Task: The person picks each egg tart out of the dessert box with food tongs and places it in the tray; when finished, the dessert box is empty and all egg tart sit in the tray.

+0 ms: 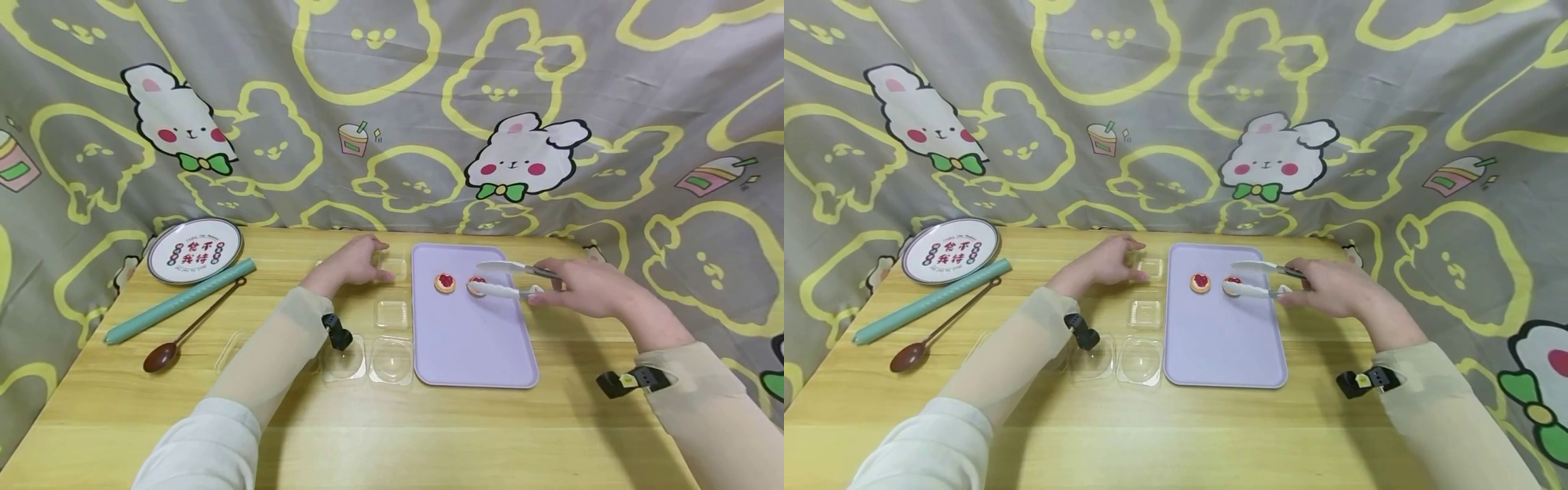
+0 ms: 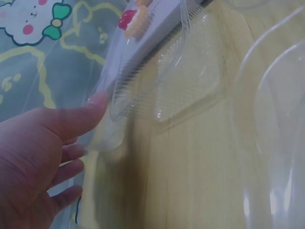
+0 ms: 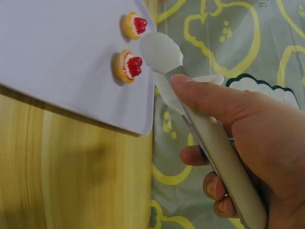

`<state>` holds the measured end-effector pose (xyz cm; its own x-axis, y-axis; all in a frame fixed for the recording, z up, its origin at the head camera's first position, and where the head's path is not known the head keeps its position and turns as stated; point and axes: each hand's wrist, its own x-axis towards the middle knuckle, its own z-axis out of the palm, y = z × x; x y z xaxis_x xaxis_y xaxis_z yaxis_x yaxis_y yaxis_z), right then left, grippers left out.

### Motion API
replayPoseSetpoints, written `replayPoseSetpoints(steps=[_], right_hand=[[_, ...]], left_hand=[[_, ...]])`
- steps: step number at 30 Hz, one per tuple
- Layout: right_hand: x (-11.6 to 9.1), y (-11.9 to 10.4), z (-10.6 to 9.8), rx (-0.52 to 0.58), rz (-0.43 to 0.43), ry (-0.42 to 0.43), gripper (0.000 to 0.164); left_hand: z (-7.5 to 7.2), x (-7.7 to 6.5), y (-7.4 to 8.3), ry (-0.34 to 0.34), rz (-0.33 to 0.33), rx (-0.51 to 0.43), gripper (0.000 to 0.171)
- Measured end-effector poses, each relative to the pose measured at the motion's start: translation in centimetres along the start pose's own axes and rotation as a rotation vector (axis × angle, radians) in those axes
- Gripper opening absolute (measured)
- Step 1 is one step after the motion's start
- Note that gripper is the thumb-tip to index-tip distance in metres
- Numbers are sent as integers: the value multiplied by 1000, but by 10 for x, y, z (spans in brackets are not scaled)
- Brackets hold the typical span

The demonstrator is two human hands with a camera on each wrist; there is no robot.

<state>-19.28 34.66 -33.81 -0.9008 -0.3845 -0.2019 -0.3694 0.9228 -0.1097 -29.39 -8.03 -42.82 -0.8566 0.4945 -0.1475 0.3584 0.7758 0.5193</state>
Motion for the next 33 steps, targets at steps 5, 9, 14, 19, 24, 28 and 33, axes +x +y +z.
replayPoseSetpoints(steps=[5,9,14,19,24,28,33], right_hand=[[2,-6,-3,-1,-13,9,74],[2,-11,-6,7,-25,13,80],[4,-17,-10,-8,-35,22,73],[5,-24,-14,-25,-38,23,73],[8,-35,-18,-29,-48,35,79],[11,-45,-22,-42,-62,52,76],[18,-58,-25,-43,-107,78,71]], left_hand=[[-2,-5,-3,-2,7,-12,85],[-9,-11,-9,10,19,-30,85],[-22,-24,-21,25,21,-40,80],[-33,-38,-38,62,22,-69,78],[-40,-50,-56,88,7,-108,80],[-44,-58,-70,93,8,-114,81],[-48,-65,-87,81,4,-100,86]])
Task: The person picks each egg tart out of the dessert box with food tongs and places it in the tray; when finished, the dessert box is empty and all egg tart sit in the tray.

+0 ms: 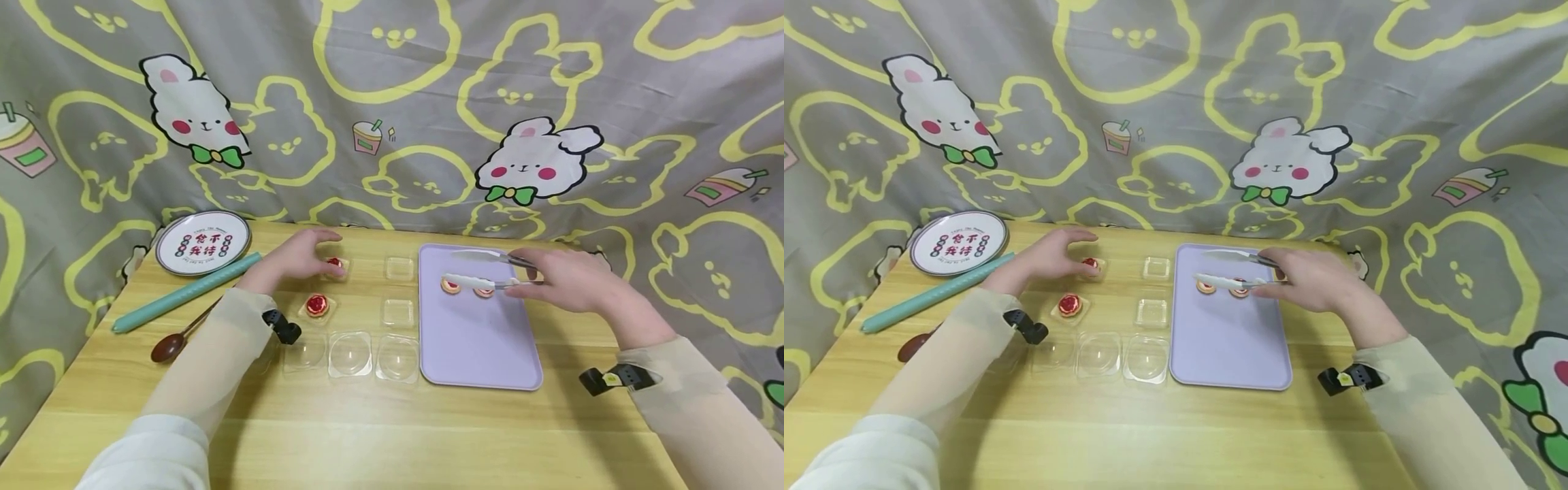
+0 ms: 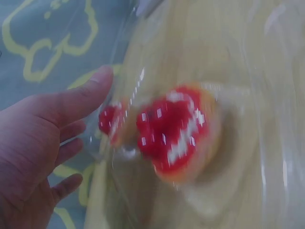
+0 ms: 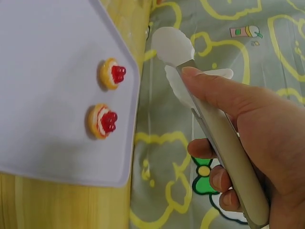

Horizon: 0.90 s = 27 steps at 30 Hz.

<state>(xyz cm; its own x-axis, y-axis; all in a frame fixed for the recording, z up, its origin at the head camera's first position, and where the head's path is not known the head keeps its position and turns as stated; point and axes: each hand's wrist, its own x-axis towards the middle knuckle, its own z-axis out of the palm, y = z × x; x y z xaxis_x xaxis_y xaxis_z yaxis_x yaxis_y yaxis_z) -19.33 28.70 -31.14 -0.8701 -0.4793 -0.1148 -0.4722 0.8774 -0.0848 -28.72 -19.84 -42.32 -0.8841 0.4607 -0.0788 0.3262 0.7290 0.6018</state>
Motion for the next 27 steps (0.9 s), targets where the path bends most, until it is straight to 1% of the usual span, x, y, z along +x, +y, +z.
replayPoseSetpoints(steps=[4,9,12,17,20,27], right_hand=[[8,-8,-1,-6,-47,26,76],[18,-19,0,-30,-38,23,87],[26,-24,2,-15,-43,7,87],[39,-32,3,21,-83,-7,77],[47,-38,3,28,-103,-13,74],[66,-52,6,38,-96,-42,86]], left_hand=[[-3,-4,-10,-18,-9,15,89],[-3,-9,-15,-28,-31,5,86],[-2,-10,-17,-35,-39,-1,85],[0,-11,-17,-26,-57,9,84],[1,-11,-17,-17,-70,13,84],[3,-13,-18,1,-95,-11,86]])
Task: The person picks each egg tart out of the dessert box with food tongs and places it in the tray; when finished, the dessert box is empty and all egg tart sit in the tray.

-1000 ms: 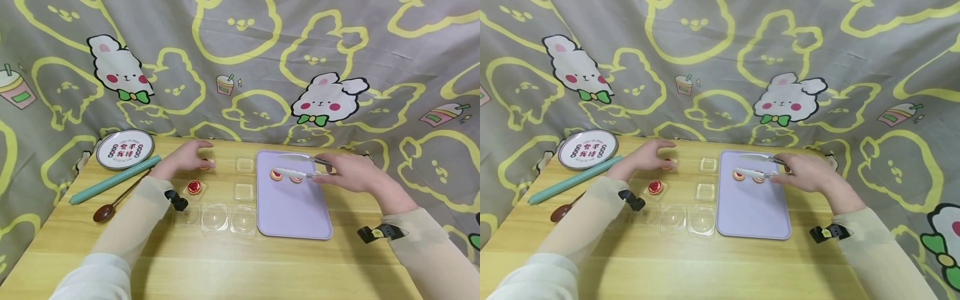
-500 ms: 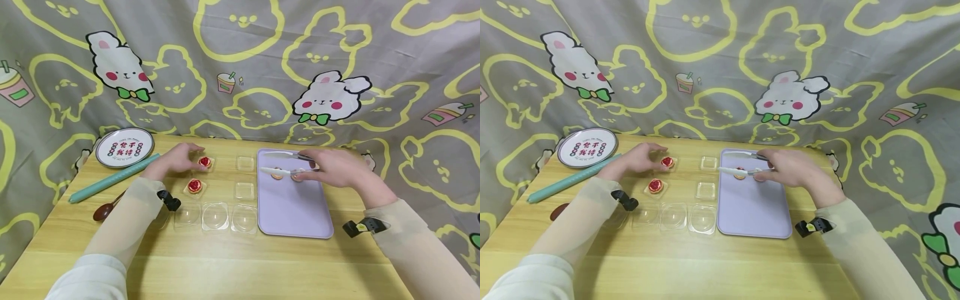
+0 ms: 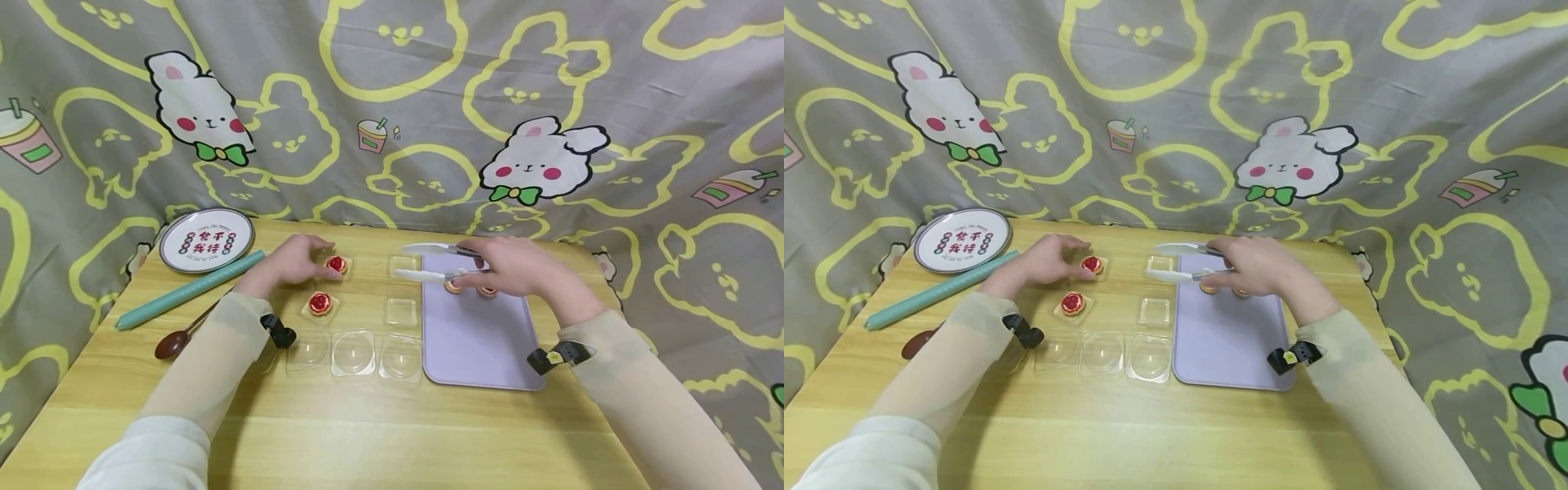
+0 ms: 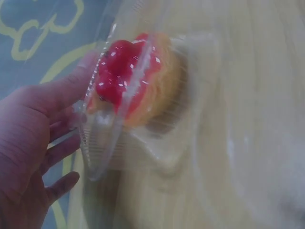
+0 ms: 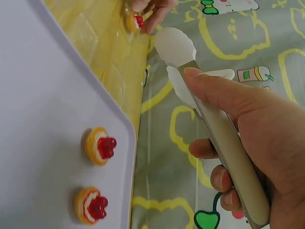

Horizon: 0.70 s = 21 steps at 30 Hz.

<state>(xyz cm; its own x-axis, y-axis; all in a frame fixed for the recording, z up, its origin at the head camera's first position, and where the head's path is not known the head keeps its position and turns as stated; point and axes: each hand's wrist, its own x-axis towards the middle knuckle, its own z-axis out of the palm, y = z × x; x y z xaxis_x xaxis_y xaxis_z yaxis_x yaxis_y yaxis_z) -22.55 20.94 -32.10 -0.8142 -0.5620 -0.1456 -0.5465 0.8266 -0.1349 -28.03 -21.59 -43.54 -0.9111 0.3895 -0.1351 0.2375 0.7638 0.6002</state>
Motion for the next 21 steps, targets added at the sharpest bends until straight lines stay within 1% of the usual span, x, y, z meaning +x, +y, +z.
replayPoseSetpoints(steps=[7,11,15,21], right_hand=[[23,-11,4,11,-38,7,76],[35,-19,7,12,-47,-4,78],[47,-25,12,10,-51,-11,77],[66,-36,18,48,-62,-44,78]], left_hand=[[1,0,-1,12,-16,-6,90],[2,0,0,8,-31,-5,88],[3,-2,2,10,-43,-9,87],[3,-3,1,15,-35,-14,88]])
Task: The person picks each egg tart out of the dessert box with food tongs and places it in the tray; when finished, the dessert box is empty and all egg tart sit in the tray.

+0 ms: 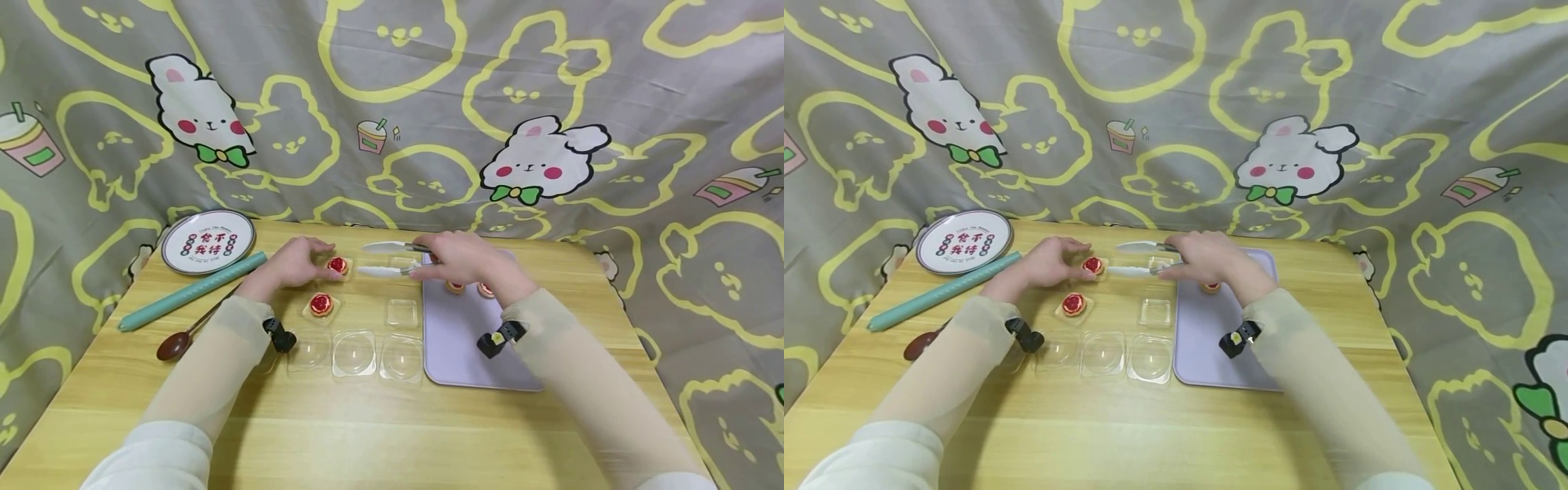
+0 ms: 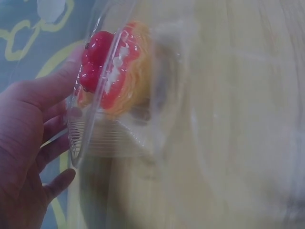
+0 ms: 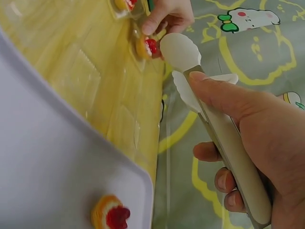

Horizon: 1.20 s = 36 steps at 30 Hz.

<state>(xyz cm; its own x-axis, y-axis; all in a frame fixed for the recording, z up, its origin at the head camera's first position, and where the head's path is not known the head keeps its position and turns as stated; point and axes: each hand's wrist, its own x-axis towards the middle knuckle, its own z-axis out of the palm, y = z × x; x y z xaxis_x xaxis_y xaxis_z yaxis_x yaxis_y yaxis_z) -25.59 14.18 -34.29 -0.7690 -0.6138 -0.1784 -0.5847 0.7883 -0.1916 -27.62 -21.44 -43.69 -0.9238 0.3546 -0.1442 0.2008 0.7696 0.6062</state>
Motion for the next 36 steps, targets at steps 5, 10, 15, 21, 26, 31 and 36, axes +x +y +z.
replayPoseSetpoints(steps=[5,10,15,21,26,31,36], right_hand=[[19,-10,3,-12,-8,-7,79],[39,-20,2,-59,-7,-38,77],[57,-32,-1,-100,11,-101,77],[73,-43,-7,-142,39,-179,76],[82,-50,-14,-151,46,-228,72],[89,-58,-23,-151,28,-268,65],[94,-67,-29,-157,19,-314,59]], left_hand=[[1,1,-2,-4,6,-1,89],[2,1,-4,4,11,2,88],[3,2,-5,14,18,9,87],[4,2,-4,17,23,14,87],[4,3,-4,16,17,6,89],[4,3,-4,12,11,11,90],[3,3,-6,10,8,13,90]])
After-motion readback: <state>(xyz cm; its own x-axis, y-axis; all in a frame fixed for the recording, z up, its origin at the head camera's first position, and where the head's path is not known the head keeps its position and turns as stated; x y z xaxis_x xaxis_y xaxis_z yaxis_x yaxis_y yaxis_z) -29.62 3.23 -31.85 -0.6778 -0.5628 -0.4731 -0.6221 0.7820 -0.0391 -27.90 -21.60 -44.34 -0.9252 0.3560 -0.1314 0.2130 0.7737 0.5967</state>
